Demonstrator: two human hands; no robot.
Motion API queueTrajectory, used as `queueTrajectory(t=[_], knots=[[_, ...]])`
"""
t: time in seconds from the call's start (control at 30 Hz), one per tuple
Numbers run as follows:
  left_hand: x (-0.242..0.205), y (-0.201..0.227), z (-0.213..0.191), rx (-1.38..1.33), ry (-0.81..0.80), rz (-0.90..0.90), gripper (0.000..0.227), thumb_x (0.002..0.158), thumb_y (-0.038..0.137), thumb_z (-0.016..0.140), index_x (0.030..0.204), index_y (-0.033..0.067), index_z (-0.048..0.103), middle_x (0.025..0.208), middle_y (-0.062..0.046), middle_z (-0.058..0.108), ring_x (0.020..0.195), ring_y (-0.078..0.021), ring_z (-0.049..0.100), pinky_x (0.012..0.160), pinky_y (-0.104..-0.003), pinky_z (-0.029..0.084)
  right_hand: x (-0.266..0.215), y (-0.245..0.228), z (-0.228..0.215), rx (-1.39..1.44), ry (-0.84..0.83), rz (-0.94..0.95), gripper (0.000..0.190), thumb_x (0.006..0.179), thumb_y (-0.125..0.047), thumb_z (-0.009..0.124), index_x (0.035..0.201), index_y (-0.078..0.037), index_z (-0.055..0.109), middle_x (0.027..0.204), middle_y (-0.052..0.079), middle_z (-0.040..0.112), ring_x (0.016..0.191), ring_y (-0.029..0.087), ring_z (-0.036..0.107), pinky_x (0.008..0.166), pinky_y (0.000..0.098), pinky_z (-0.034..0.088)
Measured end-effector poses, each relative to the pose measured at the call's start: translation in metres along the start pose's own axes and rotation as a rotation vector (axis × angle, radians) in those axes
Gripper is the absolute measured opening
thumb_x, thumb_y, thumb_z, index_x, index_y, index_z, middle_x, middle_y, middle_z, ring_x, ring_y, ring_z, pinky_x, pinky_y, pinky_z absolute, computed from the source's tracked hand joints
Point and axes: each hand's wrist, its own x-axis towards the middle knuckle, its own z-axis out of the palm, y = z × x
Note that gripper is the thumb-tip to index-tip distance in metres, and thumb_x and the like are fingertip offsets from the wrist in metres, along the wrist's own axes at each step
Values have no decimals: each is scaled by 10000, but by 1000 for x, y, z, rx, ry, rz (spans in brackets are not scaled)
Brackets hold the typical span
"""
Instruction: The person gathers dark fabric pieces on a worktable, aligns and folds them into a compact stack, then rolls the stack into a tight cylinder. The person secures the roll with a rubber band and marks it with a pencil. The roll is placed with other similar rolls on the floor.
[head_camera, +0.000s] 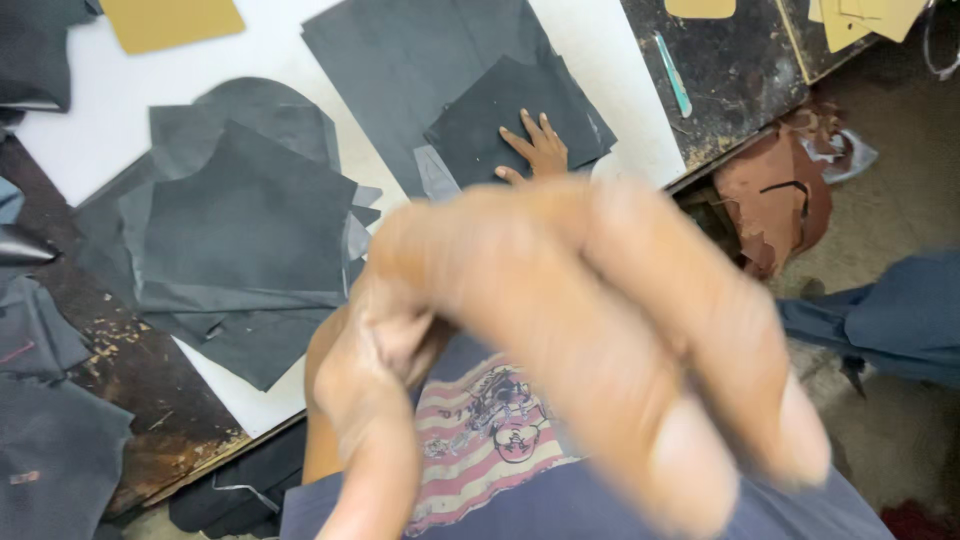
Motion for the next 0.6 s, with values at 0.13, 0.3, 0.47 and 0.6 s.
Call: queueTrajectory(t=[0.13,0.3,0.47,0.6], knots=[[-30,-4,1,-15,129,15,797,909,567,599,1507,193,228,1414,-251,575,1135,-299,677,862,-361,557,-8,4,3,24,34,70,681,892,-406,772,1482,-144,555,1624,243,352,1512,495,239,1195,582,211],[-17,8,-21,-5,124,42,928,851,675,561,1558,284,106,1424,-277,557,1073,-325,699,752,-369,585,-8,-14,-8,173,82,4,722,934,-430,758,1528,-100,511,1637,222,365,1537,452,285,1243,543,265],[-32,17,-19,-196,-48,121,1060,793,784,523,1608,374,-16,1433,-304,539,1011,-352,720,642,-378,613,-6,-46,-17,470,-14,34,779,1006,-528,658,1572,-42,434,1597,211,424,1490,393,421,1213,504,399],[-80,-7,-36,-237,293,151,1210,739,899,467,1645,419,-176,1450,-361,506,973,-393,733,555,-395,614,4,-72,-7,851,-164,240,853,1030,-634,558,1613,-46,356,1589,191,475,1463,329,525,1166,444,496]])
